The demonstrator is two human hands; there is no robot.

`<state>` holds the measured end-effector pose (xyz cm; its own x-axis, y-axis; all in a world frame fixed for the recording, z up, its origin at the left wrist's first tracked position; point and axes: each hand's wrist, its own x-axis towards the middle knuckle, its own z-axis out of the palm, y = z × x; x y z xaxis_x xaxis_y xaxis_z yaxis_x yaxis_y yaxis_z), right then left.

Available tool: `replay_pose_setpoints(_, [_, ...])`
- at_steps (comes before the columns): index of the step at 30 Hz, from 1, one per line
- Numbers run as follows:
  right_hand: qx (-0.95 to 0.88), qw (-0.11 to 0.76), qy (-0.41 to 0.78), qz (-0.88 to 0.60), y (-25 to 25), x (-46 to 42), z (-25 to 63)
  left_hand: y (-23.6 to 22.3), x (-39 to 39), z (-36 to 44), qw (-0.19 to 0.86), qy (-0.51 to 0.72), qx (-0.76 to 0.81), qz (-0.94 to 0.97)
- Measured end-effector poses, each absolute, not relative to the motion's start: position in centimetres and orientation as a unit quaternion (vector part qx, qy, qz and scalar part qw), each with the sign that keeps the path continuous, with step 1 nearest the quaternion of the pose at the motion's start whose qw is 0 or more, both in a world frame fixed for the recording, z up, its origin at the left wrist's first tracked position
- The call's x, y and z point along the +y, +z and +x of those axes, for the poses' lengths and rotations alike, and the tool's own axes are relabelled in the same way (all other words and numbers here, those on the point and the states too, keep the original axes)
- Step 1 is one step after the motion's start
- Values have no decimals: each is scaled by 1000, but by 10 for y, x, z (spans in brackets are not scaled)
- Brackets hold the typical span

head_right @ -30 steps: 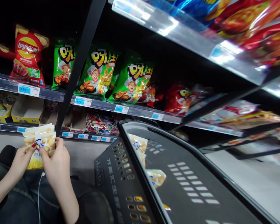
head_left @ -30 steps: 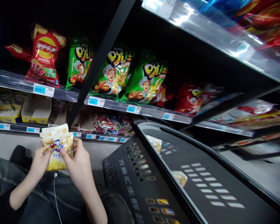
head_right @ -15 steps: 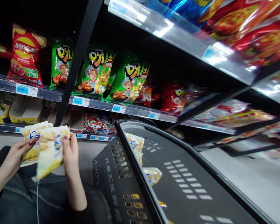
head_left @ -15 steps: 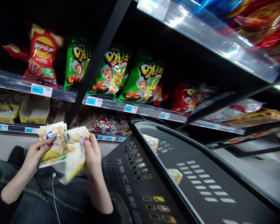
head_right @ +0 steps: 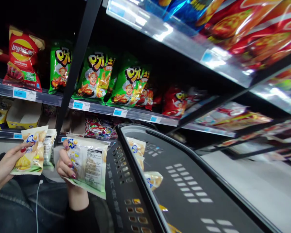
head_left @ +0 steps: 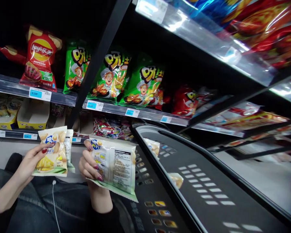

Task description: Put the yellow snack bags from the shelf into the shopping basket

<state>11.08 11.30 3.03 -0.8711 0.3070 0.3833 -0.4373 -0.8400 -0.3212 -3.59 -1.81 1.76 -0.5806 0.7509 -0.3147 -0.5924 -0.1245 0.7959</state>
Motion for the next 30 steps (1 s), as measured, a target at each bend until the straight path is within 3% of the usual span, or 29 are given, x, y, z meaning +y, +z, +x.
replay_pose_setpoints(5, [-150,211,950,177,36,114,111,21,-17,-34,451,744,483,97])
replay_pose_setpoints(11, [-64,261,959,89,39,119,110,22,-16,-33,455,763,447,109])
replay_pose_setpoints(18, [-78,274,956,66,42,118,111,17,-14,-34,471,757,438,117])
replay_pose_setpoints(24, [-171,237,949,119,36,119,112,15,-16,-35,474,758,428,131])
replay_pose_setpoints(30, [-284,89,931,211,26,128,110,20,-17,-32,463,786,388,132])
